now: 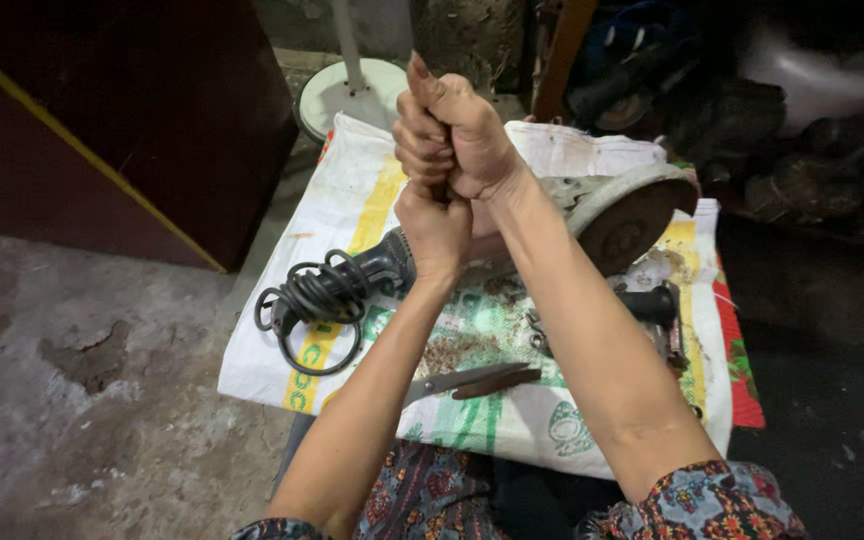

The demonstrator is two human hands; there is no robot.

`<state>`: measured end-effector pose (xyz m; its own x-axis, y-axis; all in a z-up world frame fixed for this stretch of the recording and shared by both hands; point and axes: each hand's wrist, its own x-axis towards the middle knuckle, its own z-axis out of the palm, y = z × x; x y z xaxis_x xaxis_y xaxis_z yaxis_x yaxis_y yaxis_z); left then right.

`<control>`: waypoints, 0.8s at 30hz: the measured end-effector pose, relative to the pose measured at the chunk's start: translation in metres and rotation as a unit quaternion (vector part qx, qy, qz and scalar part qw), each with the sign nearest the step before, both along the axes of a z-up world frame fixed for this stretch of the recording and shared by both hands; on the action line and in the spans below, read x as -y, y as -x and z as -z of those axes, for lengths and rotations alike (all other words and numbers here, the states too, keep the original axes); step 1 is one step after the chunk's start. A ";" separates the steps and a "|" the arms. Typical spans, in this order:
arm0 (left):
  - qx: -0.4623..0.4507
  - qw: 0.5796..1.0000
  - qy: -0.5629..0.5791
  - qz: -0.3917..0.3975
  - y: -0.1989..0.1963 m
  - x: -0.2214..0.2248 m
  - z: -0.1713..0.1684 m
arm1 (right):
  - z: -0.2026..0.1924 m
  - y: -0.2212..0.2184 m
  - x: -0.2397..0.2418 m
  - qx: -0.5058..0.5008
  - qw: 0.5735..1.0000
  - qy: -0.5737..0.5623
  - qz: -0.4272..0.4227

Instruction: The person disassembles an angle grinder using a screwdriver and pliers to remove internal components and fasteners.

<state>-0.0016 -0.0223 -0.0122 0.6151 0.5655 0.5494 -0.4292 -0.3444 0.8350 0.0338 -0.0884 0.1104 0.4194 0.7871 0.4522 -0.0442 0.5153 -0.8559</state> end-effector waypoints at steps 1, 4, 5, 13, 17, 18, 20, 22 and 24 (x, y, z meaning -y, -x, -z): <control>0.003 1.000 0.009 0.021 0.001 -0.003 0.001 | 0.002 0.002 -0.002 -0.007 1.000 -0.003 0.018; 0.005 0.994 0.050 0.098 -0.003 -0.009 0.000 | 0.004 0.005 -0.016 -0.019 0.993 -0.015 0.119; -0.005 0.989 0.067 0.130 -0.004 -0.014 0.001 | 0.004 0.005 -0.020 -0.031 0.992 -0.011 0.125; -0.006 0.968 0.044 0.246 -0.011 -0.035 0.009 | 0.010 0.012 -0.034 -0.072 0.972 -0.024 0.223; -0.035 0.941 0.060 0.332 -0.028 -0.046 0.021 | 0.020 0.004 -0.037 -0.052 0.939 -0.061 0.334; -0.038 0.929 0.083 0.357 -0.034 -0.048 0.025 | 0.022 0.002 -0.040 -0.054 0.924 -0.063 0.373; -0.032 0.922 0.054 0.383 -0.040 -0.053 0.031 | 0.026 -0.003 -0.046 -0.055 0.895 -0.065 0.437; -0.055 0.898 0.077 0.430 -0.042 -0.062 0.032 | 0.032 -0.005 -0.053 -0.052 0.870 -0.064 0.486; -0.104 0.849 0.149 0.496 -0.040 -0.068 0.026 | 0.034 -0.012 -0.063 0.015 0.817 -0.062 0.573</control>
